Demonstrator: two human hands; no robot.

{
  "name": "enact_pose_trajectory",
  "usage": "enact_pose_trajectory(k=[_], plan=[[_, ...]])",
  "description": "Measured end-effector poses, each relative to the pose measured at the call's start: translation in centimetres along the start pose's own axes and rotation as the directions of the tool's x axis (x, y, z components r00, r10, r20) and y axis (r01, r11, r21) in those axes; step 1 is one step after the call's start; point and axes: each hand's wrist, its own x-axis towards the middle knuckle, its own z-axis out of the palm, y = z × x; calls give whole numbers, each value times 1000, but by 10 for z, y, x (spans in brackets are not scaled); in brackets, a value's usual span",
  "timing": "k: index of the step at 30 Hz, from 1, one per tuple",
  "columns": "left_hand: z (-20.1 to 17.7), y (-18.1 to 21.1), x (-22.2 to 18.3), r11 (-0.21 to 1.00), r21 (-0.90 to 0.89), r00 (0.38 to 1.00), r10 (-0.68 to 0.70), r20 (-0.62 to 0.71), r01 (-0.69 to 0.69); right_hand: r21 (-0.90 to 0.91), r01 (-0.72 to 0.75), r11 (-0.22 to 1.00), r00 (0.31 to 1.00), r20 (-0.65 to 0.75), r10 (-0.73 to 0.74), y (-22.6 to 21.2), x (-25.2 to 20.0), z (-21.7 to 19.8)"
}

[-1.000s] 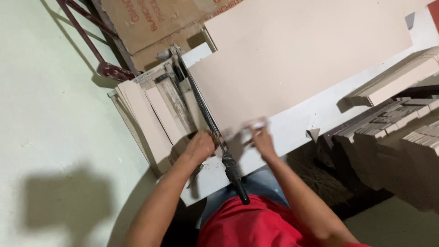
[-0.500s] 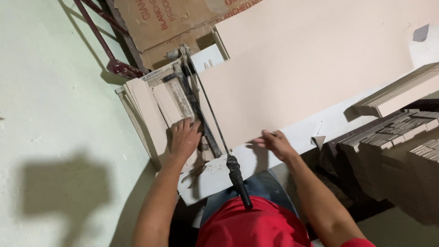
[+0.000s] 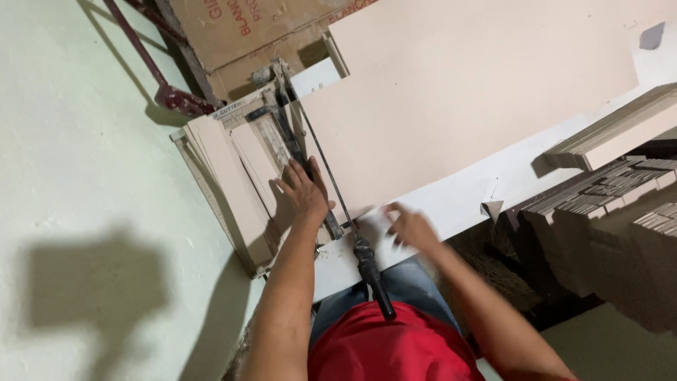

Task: Using a manual paper cutter to cut sheets of cardboard into smaller pieces by aligning them and pulling the blade handle.

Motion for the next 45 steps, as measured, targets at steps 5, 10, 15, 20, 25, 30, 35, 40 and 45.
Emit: enact_pose_trajectory(k=[5, 10, 15, 20, 25, 30, 35, 40, 45], plan=[[32, -7, 29, 1000, -18, 1000, 8, 24, -7, -541, 227, 810, 968, 38, -247, -34, -121, 77], [28, -7, 24, 985, -159, 997, 61, -44, -67, -544, 215, 811, 951, -73, -301, 53, -18, 123], [38, -6, 32, 992, -108, 996, 52, -72, -59, -623, 269, 734, 890, -131, -437, 75, -2, 135], [47, -9, 33, 985, -154, 992, 56, -116, -74, -654, 267, 707, 837, -206, -507, 106, 24, 151], [46, -9, 37, 990, -116, 991, 65, -114, -78, -680, 285, 675, 806, -211, -553, 102, 14, 149], [27, -4, 11, 996, -88, 997, 15, -72, -22, -680, 281, 677, 837, -171, -519, 104, 10, 141], [15, -7, -22, 959, 105, 952, 277, -129, -264, -142, 263, 954, 964, -8, -267, -44, -152, 47], [100, -9, 31, 844, -90, 821, 481, -309, -529, 176, 201, 964, 977, -108, -184, 13, -14, 17], [126, -77, 21, 495, 459, 170, 794, -583, -738, 894, 144, 424, 950, -245, 194, 86, 98, -2]])
